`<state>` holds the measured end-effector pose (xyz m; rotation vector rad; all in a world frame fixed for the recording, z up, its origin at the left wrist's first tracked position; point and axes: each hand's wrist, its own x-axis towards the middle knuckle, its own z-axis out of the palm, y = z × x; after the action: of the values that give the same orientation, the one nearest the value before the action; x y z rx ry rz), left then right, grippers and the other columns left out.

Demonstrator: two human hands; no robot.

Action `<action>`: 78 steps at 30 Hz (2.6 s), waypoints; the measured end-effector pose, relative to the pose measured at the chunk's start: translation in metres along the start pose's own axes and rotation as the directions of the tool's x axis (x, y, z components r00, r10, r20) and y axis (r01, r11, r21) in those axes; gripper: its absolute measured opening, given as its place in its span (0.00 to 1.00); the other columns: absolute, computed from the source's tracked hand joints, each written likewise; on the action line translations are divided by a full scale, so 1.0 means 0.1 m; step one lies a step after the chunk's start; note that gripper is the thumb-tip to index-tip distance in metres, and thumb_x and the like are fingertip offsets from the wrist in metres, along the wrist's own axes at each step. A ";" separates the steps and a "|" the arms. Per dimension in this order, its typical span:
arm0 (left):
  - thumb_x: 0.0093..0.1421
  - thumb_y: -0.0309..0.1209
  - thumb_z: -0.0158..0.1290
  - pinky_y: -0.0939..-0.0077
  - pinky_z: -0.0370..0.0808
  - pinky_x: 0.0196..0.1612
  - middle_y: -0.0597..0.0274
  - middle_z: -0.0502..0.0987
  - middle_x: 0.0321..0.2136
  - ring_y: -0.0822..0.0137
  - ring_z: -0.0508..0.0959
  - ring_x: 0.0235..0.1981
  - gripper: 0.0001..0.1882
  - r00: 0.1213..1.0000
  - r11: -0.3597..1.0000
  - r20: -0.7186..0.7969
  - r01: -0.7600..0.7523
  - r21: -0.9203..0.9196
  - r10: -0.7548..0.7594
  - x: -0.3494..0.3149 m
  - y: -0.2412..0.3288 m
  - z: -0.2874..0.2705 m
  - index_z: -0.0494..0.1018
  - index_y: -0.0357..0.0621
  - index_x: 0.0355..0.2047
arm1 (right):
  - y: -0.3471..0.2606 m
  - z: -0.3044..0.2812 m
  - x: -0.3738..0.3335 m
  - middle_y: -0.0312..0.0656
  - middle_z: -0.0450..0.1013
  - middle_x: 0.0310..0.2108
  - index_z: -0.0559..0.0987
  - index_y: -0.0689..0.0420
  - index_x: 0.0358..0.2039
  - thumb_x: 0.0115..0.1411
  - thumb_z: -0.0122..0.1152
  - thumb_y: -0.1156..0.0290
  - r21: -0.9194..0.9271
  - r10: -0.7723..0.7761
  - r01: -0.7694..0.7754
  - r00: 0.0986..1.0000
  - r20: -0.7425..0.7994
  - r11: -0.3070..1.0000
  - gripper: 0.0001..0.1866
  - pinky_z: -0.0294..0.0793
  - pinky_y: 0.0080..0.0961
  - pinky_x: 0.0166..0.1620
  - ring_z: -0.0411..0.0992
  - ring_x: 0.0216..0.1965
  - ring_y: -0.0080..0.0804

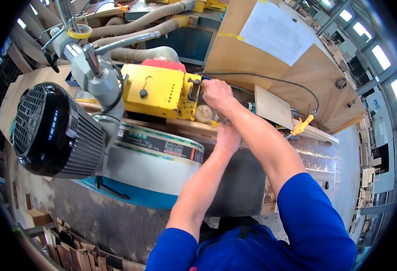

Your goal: The person measures a wooden panel with a ruler, then uses a hammer and a nail gun to attach a thin wooden strip to its edge. They repeat this process on multiple panels, moving them between a workbench and a sanding machine, and stacking the finished pieces.

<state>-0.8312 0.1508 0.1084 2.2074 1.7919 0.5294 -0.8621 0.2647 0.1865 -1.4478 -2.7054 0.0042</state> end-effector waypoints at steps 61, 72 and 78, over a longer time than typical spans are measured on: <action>0.46 0.47 0.67 0.56 0.69 0.39 0.58 0.75 0.29 0.53 0.77 0.35 0.21 0.986 0.972 0.140 -0.116 0.203 0.089 0.07 0.13 -0.15 0.71 0.46 0.27 | 1.79 -0.79 -2.27 0.45 0.80 0.35 0.81 0.61 0.38 0.64 0.58 0.59 0.956 -0.519 -0.216 0.804 0.291 0.201 0.16 0.75 0.33 0.43 0.78 0.38 0.34; 0.38 0.50 0.72 0.56 0.69 0.39 0.58 0.75 0.29 0.53 0.76 0.35 0.27 0.986 0.957 0.149 -0.110 0.268 0.071 0.09 0.20 -0.16 0.73 0.46 0.29 | 4.00 0.17 -3.24 0.36 0.78 0.32 0.79 0.56 0.39 0.66 0.57 0.67 0.725 0.720 -0.616 0.348 0.600 -0.307 0.07 0.75 0.21 0.32 0.75 0.29 0.22; 0.38 0.51 0.72 0.57 0.69 0.39 0.58 0.74 0.29 0.52 0.76 0.35 0.27 0.981 0.952 0.187 -0.112 0.284 0.059 0.10 0.16 -0.13 0.73 0.46 0.29 | 4.40 0.78 -2.51 0.39 0.74 0.31 0.75 0.61 0.38 0.63 0.58 0.70 0.694 0.583 -0.301 0.384 0.716 -0.654 0.08 0.77 0.24 0.28 0.76 0.27 0.28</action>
<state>-0.8207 0.1571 0.1278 2.4458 1.7831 0.0786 -0.3633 0.3025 0.0767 -1.6021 -0.2329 1.5267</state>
